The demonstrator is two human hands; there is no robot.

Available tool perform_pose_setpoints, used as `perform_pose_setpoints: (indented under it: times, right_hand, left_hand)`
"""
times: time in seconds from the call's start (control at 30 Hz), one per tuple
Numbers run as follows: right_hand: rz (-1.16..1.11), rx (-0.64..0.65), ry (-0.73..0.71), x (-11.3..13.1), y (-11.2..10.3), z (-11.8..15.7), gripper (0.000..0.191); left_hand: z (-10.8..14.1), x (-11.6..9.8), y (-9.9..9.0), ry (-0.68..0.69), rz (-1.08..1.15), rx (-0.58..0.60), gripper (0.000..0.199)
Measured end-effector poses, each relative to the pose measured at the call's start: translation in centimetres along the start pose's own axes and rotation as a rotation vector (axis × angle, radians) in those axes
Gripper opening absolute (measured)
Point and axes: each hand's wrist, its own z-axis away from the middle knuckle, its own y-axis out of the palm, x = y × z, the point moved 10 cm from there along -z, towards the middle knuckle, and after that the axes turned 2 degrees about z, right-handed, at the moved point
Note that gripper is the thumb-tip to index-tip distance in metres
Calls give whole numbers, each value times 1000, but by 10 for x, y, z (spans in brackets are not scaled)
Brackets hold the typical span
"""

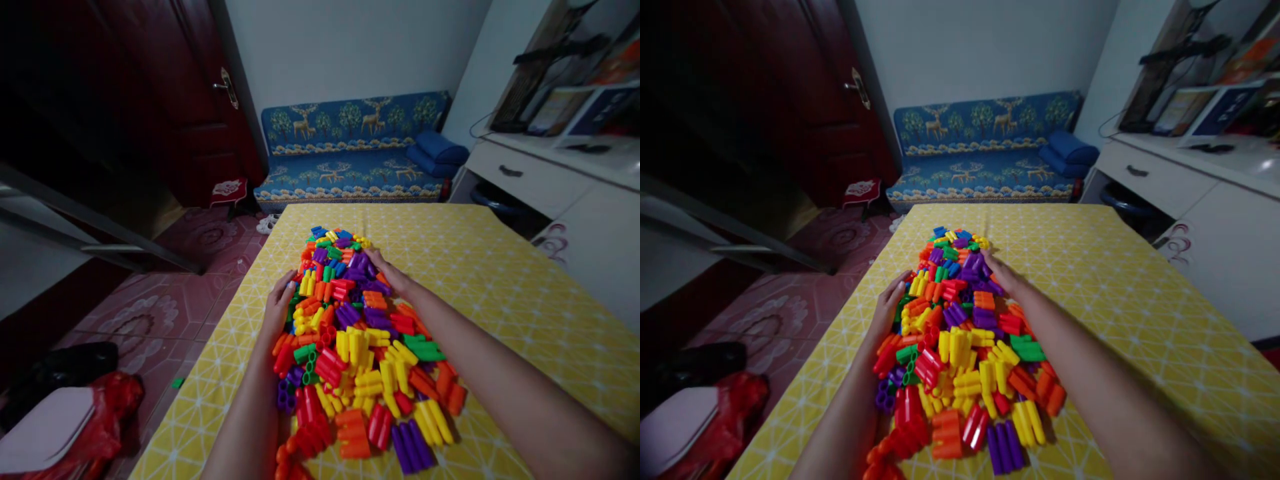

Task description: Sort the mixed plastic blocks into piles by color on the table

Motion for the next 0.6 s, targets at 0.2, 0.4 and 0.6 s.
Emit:
perform_pose_setpoints:
  times: [0.2, 0.4, 0.6]
  right_hand:
    - [41, -69, 85, -32, -76, 91, 68]
    - [-100, -552, 186, -67, -111, 157, 76]
    - [-214, -596, 201, -33, -48, 107, 79]
  left_hand:
    - [1, -1, -1, 6, 6, -16, 50]
    - [0, -3, 0, 10, 14, -16, 50]
    - [-1, 0, -3, 17, 37, -4, 50]
